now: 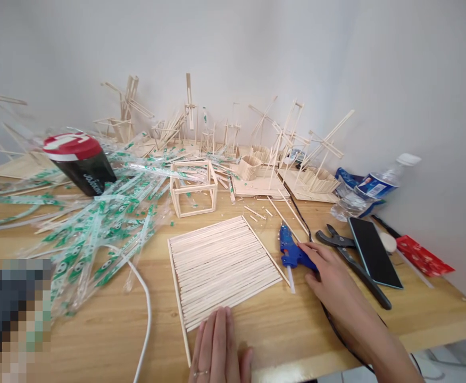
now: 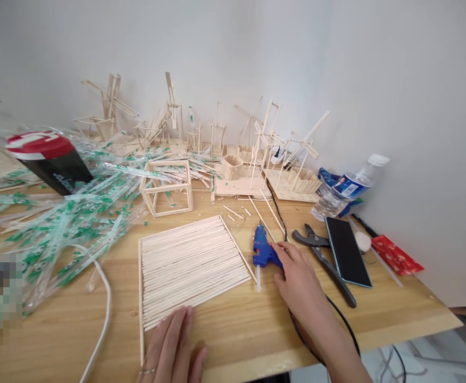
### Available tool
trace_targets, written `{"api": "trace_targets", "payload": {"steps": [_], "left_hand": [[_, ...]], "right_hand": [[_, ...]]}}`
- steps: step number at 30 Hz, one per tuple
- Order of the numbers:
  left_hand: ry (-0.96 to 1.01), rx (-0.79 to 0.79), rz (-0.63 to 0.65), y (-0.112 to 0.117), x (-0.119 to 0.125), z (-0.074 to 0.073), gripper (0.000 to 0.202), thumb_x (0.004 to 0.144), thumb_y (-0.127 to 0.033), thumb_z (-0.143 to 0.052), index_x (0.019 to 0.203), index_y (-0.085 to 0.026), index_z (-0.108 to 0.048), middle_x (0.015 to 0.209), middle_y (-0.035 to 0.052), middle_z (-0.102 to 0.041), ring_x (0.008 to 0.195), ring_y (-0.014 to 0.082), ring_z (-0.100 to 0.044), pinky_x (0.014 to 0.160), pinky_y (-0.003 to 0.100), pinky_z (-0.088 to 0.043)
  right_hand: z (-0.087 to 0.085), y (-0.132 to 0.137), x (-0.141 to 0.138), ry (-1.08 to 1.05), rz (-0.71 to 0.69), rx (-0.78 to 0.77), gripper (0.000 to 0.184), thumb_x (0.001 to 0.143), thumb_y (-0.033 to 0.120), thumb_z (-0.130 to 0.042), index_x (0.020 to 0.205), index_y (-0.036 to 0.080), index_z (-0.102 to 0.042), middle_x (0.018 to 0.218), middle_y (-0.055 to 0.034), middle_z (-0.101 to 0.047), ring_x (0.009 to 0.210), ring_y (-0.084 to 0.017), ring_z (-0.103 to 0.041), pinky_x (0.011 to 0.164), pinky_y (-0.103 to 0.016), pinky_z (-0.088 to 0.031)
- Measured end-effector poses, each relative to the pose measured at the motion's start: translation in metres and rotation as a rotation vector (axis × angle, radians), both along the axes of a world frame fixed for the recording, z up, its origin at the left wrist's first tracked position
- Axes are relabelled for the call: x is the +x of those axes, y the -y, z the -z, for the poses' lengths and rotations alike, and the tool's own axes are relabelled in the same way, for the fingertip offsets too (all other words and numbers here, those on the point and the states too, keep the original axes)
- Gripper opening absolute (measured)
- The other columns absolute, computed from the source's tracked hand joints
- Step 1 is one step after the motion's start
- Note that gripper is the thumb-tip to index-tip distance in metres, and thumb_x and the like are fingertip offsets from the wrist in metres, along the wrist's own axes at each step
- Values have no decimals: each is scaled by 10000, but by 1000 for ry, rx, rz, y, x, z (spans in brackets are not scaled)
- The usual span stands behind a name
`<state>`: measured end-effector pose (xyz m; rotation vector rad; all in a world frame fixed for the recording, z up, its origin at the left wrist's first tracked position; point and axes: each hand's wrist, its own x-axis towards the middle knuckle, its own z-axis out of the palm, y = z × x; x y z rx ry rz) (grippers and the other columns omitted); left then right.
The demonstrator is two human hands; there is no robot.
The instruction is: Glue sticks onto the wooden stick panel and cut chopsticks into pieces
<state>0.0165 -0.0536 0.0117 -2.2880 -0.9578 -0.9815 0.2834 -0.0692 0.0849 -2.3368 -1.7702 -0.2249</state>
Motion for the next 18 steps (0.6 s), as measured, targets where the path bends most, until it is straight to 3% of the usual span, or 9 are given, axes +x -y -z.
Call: {"api": "trace_targets", "payload": {"steps": [2, 5, 8, 12, 15, 18], "left_hand": [[-22, 11, 3, 0, -1, 0, 260, 815, -197, -552, 999, -49, -662, 989, 126, -711, 896, 243, -653, 793, 362, -507], [-25, 37, -12, 0, -1, -2, 276, 815, -200, -543, 1005, -43, -667, 976, 132, -714, 869, 240, -656, 1015, 424, -412], [-18, 56, -31, 1, 0, -6, 305, 811, -200, -539, 1024, -21, -664, 977, 152, -712, 859, 233, -659, 1157, 483, -219], [-28, 69, -29, 1, 0, -7, 307, 799, -194, -537, 1022, -31, -670, 982, 151, -713, 868, 225, -661, 1164, 477, -212], [-19, 57, -25, 0, -1, -6, 305, 787, -179, -536, 1018, -32, -672, 987, 149, -713, 869, 226, -663, 1163, 467, -221], [-32, 73, 7, -1, 0, -8, 319, 780, -177, -542, 1025, -14, -667, 991, 162, -710, 866, 235, -665, 1162, 473, -219]], "right_hand": [[-10, -5, 0, -31, 9, -38, 507, 723, 104, -452, 1208, 132, -597, 1177, -145, -600, 1067, -273, -603, 915, -393, -493], [-25, -7, -4, -133, 61, 7, 319, 753, 198, -487, 1020, 167, -659, 1097, -123, -613, 960, -286, -633, 799, -389, -521], [-36, 6, -20, -477, 99, 128, 238, 803, 379, -529, 893, 198, -655, 936, -75, -661, 835, -250, -639, 700, -341, -517], [-43, 35, -54, -1030, 232, -12, 352, 741, 556, -613, 750, 209, -668, 564, 17, -574, 442, -125, -469, 401, -232, -366], [-45, 48, -78, -1149, 256, -63, 319, 708, 542, -664, 693, 225, -694, 480, 40, -519, 398, -97, -397, 361, -201, -294], [-46, 47, -91, -1181, 192, -30, 258, 701, 504, -693, 653, 251, -711, 422, 49, -485, 408, -109, -410, 364, -195, -327]]}}
